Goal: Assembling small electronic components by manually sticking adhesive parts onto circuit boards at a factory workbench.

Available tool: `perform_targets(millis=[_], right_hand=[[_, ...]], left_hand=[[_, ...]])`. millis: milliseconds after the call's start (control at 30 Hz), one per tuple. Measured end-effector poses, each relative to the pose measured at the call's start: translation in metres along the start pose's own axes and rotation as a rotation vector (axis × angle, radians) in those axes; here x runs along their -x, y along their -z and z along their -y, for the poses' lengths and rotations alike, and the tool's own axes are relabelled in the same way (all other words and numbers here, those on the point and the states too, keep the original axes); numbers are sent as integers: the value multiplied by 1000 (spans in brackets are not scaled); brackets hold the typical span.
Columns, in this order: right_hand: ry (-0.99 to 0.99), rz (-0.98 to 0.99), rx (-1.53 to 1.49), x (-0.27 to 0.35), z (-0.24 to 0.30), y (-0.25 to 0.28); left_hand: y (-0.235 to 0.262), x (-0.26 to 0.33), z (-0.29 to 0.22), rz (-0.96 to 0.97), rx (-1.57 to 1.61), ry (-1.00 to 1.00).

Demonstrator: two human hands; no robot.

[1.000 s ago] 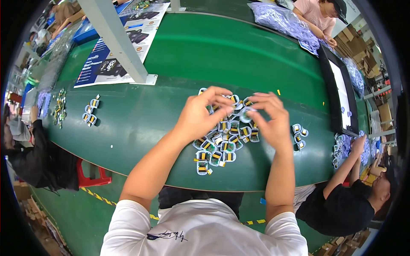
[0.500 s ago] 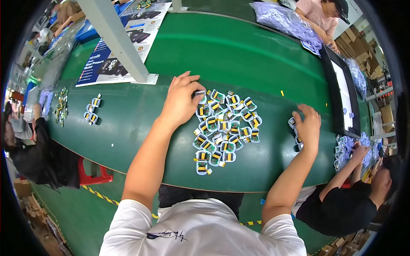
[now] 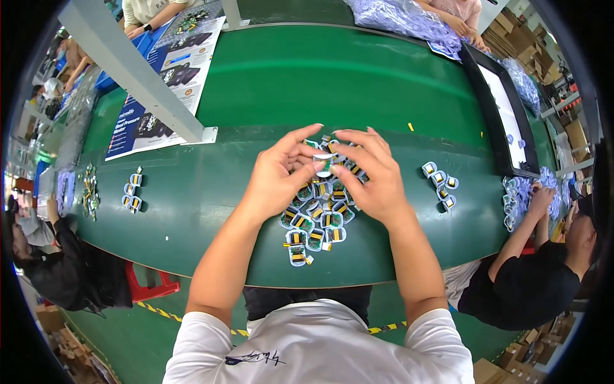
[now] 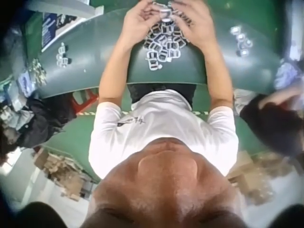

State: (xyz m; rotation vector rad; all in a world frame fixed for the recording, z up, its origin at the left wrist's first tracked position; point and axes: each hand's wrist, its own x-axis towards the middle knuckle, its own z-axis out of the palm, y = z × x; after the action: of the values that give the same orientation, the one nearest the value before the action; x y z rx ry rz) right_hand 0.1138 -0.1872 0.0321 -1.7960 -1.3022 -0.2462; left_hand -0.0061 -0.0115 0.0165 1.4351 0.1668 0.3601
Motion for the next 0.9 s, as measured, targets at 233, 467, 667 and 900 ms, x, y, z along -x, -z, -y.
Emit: perform_targets(millis=[233,467,667,900], right_hand=[[67,-59,0,5,-11,-2],[85,25,-38,4,1,-9],[301,87,-48,1,7,4],[-295,-257,-105,16,-28,16]], left_hand=[[-1,-1,4,79,65,219],[-5,3,11,26,-31,128],[-3,1,5,-118,-289,-174],[2,0,-2,-56,-387,-499]])
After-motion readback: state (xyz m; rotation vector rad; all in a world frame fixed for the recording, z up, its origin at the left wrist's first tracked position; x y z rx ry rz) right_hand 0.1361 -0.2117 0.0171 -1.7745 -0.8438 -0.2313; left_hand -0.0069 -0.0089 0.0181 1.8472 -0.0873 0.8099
